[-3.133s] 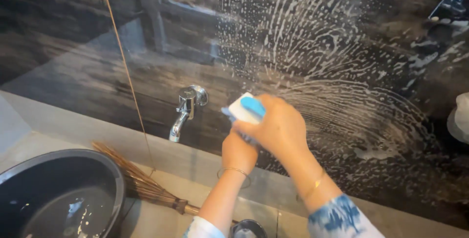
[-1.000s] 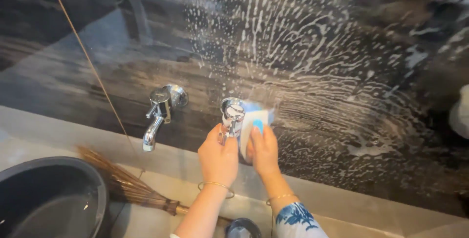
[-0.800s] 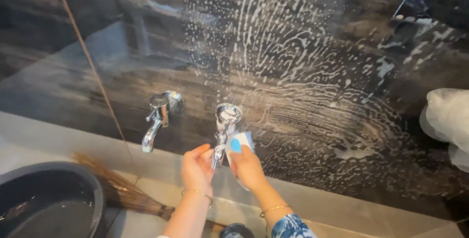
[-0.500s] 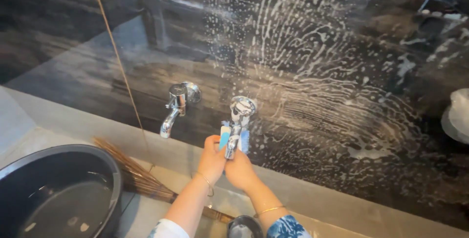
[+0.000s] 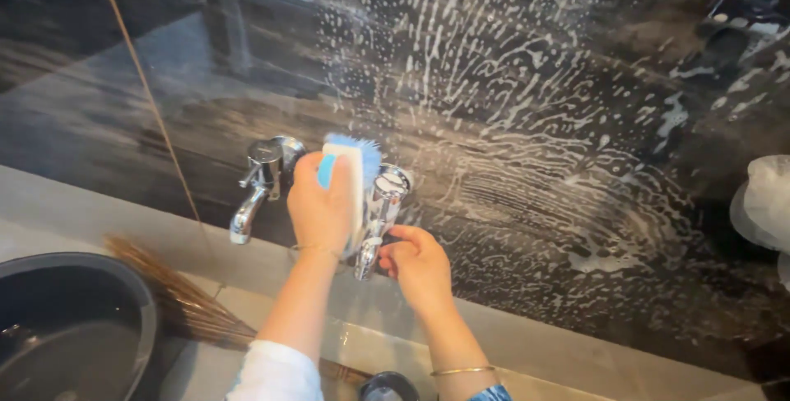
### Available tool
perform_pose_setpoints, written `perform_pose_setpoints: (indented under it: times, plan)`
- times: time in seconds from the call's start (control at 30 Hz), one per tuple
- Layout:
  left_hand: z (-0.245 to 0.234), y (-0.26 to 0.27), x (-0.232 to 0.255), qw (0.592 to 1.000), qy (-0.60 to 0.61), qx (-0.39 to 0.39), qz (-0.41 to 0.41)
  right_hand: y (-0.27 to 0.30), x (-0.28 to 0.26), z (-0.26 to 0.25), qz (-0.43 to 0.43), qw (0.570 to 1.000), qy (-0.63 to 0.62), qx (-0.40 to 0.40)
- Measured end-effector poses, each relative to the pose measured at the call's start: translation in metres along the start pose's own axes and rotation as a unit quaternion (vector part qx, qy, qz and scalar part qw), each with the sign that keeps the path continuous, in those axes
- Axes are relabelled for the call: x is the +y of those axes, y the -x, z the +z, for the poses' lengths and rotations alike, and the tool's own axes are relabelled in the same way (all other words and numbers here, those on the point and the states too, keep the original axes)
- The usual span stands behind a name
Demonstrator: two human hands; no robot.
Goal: Cleaning the bathroom wall tiles and metal taps using a brush and soapy water.
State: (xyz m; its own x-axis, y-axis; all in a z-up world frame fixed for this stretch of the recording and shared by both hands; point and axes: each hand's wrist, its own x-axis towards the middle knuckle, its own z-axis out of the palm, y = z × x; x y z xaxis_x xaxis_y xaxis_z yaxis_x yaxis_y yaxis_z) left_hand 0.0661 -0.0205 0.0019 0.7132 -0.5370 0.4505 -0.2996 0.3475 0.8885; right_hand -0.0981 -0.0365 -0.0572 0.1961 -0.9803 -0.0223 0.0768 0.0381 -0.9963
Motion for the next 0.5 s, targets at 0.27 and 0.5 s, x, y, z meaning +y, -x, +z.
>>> perform_pose_setpoints:
  times: [0.27,0.5]
  plan:
    - [0.010,0.003,-0.046,0.988,-0.147,-0.048,-0.029,-0.002,-0.006,0.008,-0.076,0.996,0.055,-0.013]
    - [0.008,-0.005,-0.005,0.984,-0.160,-0.074,-0.015,0.004,-0.022,0.008,-0.053,0.999,-0.011,-0.001]
